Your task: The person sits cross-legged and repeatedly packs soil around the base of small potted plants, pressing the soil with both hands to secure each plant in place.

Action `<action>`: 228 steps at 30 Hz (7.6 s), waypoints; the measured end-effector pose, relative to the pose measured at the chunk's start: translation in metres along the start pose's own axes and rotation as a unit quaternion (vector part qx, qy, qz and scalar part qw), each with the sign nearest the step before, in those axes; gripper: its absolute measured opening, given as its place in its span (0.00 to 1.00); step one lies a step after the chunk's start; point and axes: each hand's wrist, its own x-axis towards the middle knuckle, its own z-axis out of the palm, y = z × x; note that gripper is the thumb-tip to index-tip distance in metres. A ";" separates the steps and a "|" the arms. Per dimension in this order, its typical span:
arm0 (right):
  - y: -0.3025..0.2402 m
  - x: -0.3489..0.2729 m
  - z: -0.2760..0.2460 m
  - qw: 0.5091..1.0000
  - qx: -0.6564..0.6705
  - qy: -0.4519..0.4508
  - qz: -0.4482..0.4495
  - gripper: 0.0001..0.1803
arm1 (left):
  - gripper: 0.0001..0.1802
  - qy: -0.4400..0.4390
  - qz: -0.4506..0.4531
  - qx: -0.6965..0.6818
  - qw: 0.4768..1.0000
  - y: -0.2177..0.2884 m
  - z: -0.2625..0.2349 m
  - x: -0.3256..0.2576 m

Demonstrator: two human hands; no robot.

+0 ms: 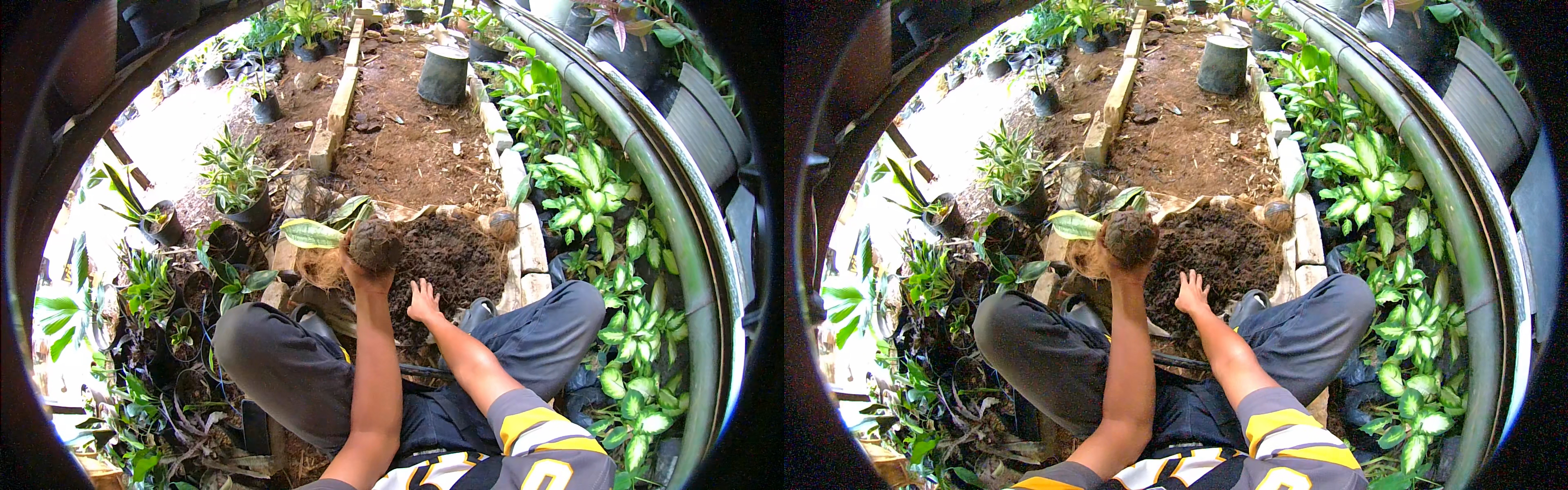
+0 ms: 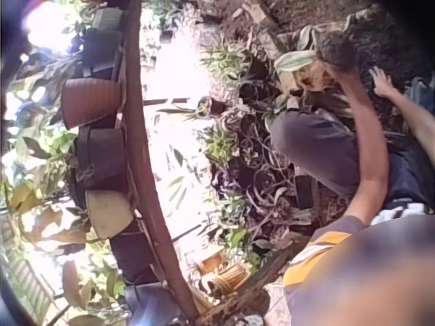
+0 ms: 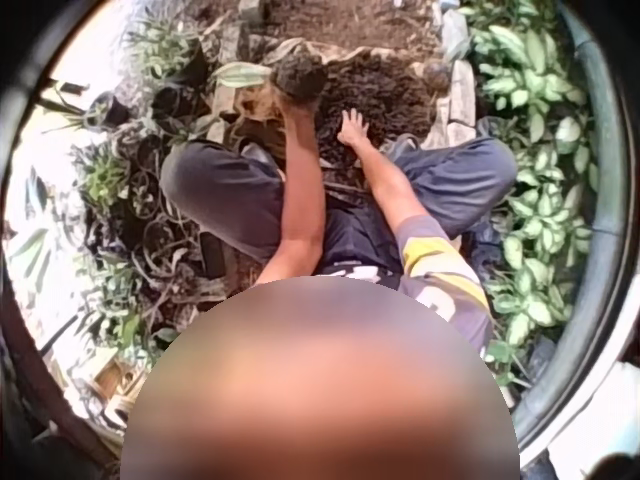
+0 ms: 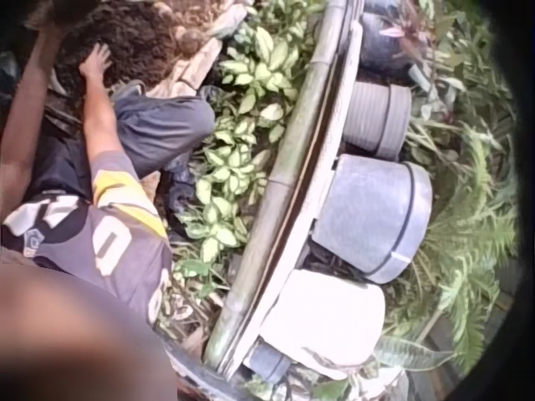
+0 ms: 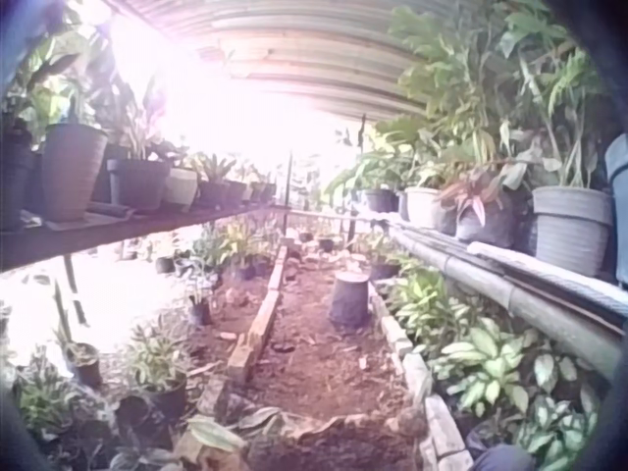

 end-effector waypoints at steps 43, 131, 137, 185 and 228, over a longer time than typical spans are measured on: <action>0.055 0.017 0.035 0.495 0.839 0.047 0.222 0.29 | 0.25 0.065 -0.007 -0.017 0.998 -0.016 0.002 0.001; -0.003 -0.054 -0.141 0.253 0.965 0.072 0.022 0.17 | 0.29 -0.005 -0.124 0.209 0.970 -0.070 -0.005 0.003; -0.001 -0.056 -0.142 0.210 0.965 0.148 -0.044 0.16 | 0.24 0.017 -0.102 0.094 0.990 -0.069 -0.019 0.008; -0.026 -0.100 -0.175 0.666 0.634 0.314 -0.237 0.35 | 0.19 0.048 -0.129 0.237 0.962 -0.080 -0.007 -0.008; 0.030 -0.082 -0.154 0.379 0.901 -0.072 -0.200 0.22 | 0.37 -0.236 0.331 0.775 0.483 -0.110 0.028 -0.023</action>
